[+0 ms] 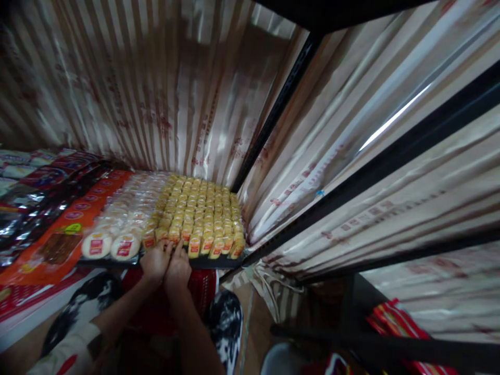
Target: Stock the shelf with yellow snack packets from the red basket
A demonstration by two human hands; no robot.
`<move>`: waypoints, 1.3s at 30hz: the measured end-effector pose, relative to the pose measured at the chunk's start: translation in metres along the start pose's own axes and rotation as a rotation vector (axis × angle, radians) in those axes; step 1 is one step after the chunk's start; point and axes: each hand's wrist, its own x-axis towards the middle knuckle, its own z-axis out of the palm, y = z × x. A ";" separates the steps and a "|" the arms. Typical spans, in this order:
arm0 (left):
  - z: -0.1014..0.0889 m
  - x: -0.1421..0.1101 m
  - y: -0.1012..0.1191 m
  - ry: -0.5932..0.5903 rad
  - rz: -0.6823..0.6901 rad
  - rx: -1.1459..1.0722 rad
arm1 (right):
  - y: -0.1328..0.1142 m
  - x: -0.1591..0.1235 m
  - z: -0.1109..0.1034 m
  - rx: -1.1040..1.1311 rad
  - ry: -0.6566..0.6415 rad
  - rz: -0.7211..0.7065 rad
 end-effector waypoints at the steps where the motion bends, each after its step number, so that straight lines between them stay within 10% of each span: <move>1: 0.000 0.000 0.000 0.006 0.005 0.000 | 0.000 0.001 0.000 0.013 -0.010 0.006; 17: 0.003 0.005 0.002 0.049 0.061 0.003 | -0.006 0.004 -0.026 0.125 -0.147 0.049; 29: 0.003 -0.003 -0.005 0.046 0.095 0.013 | 0.015 -0.024 -0.026 0.356 0.128 -0.240; 39: 0.001 -0.013 -0.007 0.030 0.106 -0.017 | 0.035 -0.022 -0.053 0.181 0.374 -0.004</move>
